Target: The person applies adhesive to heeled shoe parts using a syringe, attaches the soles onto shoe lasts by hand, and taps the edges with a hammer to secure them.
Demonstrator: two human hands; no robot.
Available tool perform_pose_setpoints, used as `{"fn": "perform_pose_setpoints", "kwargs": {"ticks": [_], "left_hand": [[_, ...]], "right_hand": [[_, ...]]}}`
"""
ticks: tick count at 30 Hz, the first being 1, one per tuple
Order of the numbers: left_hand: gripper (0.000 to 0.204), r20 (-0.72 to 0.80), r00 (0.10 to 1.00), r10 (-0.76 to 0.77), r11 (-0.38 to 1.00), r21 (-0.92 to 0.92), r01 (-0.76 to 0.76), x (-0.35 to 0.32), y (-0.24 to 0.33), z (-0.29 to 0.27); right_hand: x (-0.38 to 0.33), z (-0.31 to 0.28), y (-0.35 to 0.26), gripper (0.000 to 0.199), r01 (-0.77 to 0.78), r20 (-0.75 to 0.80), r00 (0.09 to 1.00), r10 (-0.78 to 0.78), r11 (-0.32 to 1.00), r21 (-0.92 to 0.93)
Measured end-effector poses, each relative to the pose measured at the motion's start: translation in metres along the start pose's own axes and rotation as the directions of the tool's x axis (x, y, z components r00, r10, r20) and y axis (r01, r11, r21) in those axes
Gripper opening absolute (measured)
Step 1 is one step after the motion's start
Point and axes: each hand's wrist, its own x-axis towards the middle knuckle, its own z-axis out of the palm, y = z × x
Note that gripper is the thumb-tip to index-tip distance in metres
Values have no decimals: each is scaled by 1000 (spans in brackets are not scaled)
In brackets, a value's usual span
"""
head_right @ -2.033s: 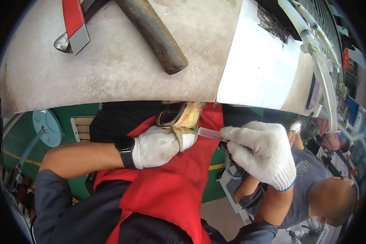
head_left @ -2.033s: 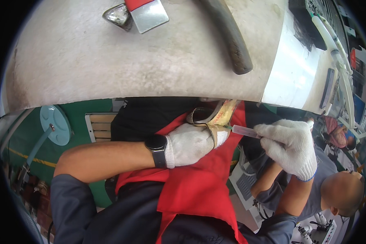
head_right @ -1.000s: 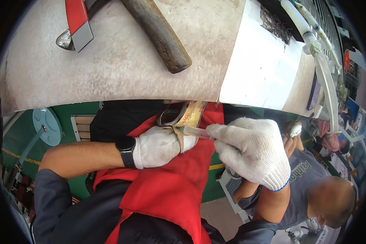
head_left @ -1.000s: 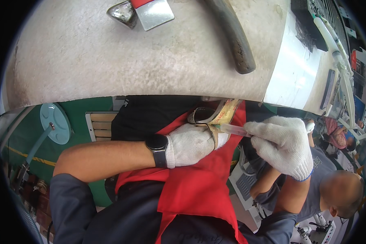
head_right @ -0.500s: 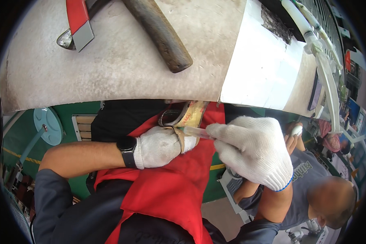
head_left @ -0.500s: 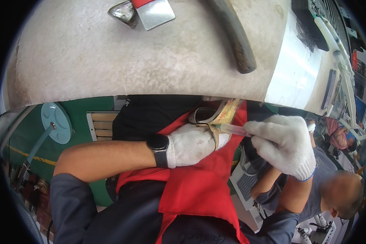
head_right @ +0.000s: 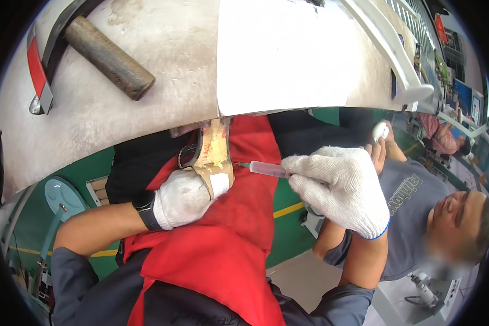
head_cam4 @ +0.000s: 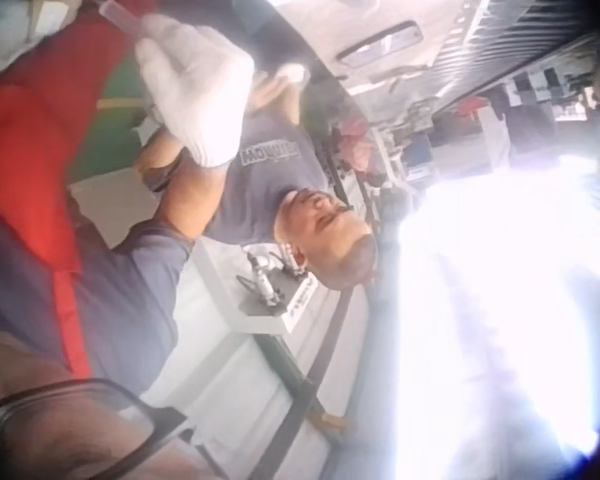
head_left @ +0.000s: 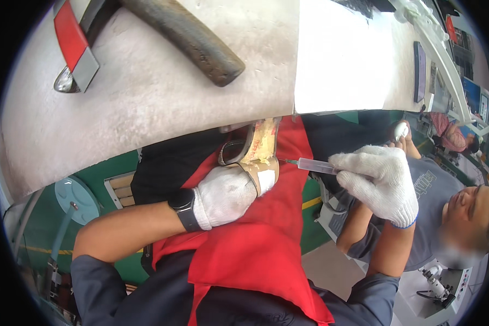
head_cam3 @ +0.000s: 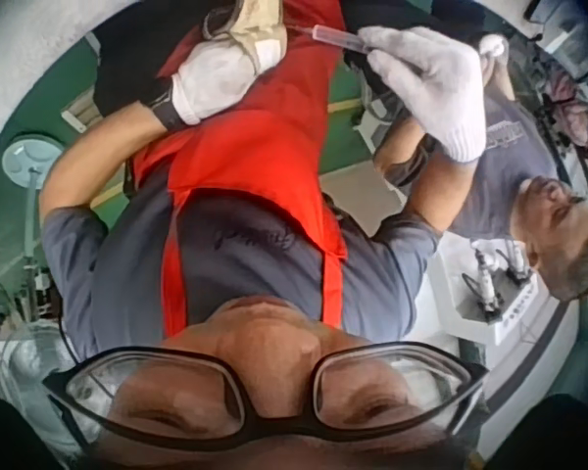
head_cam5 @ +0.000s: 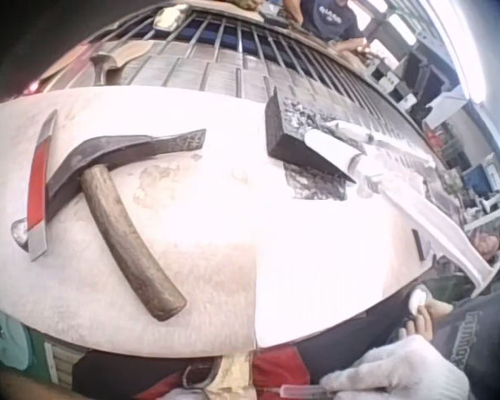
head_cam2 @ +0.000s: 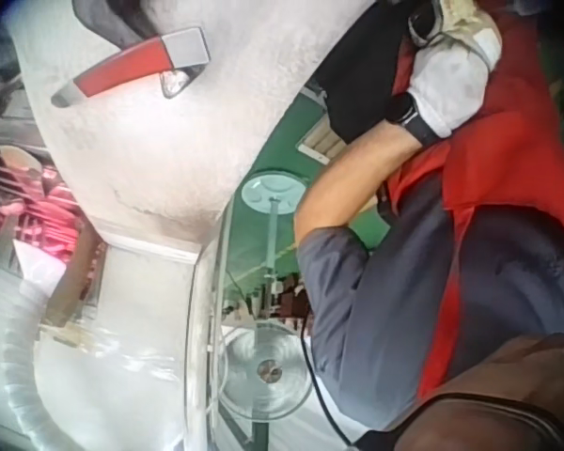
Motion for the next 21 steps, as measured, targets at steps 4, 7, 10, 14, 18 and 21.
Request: {"fn": "perform_pose_setpoints", "kwargs": {"ticks": [4, 7, 10, 14, 18, 21], "left_hand": [[35, 103, 989, -102, 995, -3, 103, 1, 3, -4], [37, 73, 995, -66, 997, -39, 69, 1, 1, -5], [38, 77, 995, -67, 997, -21, 69, 1, 1, -3], [38, 36, 999, -36, 999, -11, 36, 2, 1, -1], [37, 47, 998, -41, 999, 0, 41, 3, 3, -3], [37, 75, 996, -56, 998, -9, 56, 5, 4, -4]], "right_hand": [[5, 5, 8, 25, 63, -16, 998, -63, 998, -7], [8, 7, 10, 23, 52, -25, 998, -53, 998, -17], [10, 7, 11, 24, 61, -14, 998, -62, 998, -24], [11, 5, 13, 24, 70, -13, 997, -70, 997, -12], [13, 4, 11, 24, 83, -6, 997, -83, 996, -33], [11, 5, 15, 24, 76, -10, 997, -76, 997, -21]]}}
